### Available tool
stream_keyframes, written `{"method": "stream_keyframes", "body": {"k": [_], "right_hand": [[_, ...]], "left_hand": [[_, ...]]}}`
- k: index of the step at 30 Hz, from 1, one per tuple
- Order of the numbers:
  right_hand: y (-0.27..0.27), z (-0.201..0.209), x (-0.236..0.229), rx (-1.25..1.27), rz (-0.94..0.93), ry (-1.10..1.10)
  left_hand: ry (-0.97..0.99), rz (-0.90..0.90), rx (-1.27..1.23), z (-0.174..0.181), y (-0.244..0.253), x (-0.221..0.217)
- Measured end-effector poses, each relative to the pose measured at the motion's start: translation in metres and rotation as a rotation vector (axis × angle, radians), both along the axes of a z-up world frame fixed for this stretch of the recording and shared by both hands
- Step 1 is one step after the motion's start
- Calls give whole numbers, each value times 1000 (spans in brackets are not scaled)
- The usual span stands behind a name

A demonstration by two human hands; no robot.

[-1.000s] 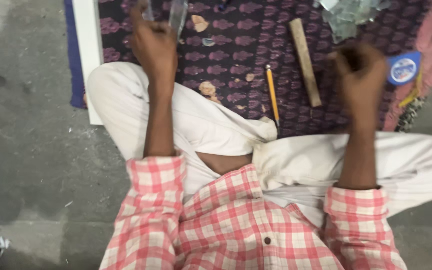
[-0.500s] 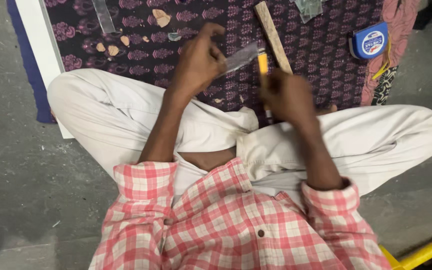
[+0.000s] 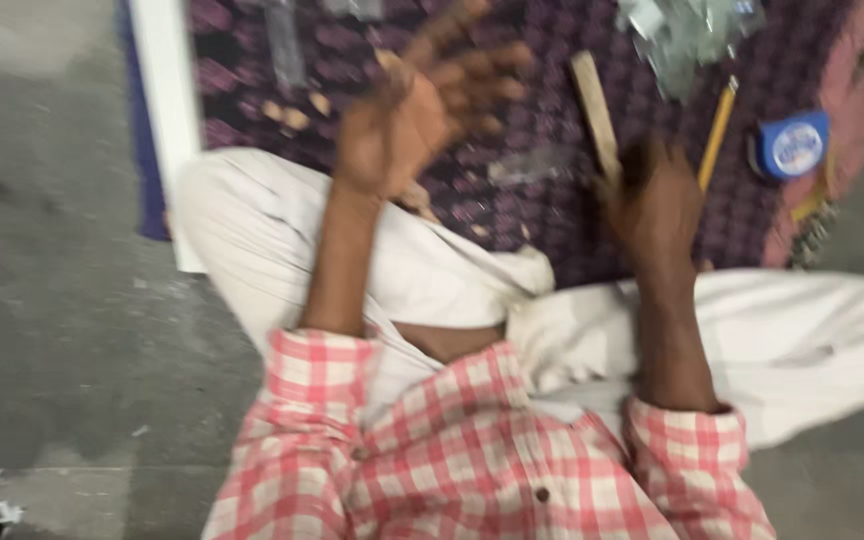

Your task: The person sits on the floor and uses a glass cutter and a wooden block to score and snap rectangular glass pieces. They repeatedly position the glass, score it, and break it into smaller pieces, placing the finished pieces on a nearby pile.

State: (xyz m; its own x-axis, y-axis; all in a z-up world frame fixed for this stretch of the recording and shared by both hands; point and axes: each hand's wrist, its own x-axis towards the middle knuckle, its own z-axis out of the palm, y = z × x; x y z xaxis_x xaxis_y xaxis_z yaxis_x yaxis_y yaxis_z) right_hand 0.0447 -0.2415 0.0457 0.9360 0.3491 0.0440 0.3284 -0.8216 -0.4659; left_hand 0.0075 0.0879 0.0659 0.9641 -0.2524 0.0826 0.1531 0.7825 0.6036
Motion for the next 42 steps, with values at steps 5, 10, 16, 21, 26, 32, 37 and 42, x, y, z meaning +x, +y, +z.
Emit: {"method": "stream_keyframes", "body": {"k": [5,10,16,21,26,32,37,42], "right_hand": [[5,0,4,-93,21,-82],[12,9,-2,-14,-92,75],[20,6,-16,161,-40,110],[42,-5,-35,265,7,216],[51,-42,-43,0,60,2],[43,-93,-23,-12,7,128],[45,-125,-7,189,6,80],[52,-128,-9,223,-34,132]], "left_hand": [[-204,-210,-150,24,-9,-11],[-230,-242,-230,35,-10,-11],[-150,-124,-212,-3,-4,-17],[320,444,242,-81,-27,16],[139,780,733,-112,-37,41],[418,573,657,-60,-33,26],[309,671,643,-32,-24,22],[372,641,769,-24,-20,15]]}}
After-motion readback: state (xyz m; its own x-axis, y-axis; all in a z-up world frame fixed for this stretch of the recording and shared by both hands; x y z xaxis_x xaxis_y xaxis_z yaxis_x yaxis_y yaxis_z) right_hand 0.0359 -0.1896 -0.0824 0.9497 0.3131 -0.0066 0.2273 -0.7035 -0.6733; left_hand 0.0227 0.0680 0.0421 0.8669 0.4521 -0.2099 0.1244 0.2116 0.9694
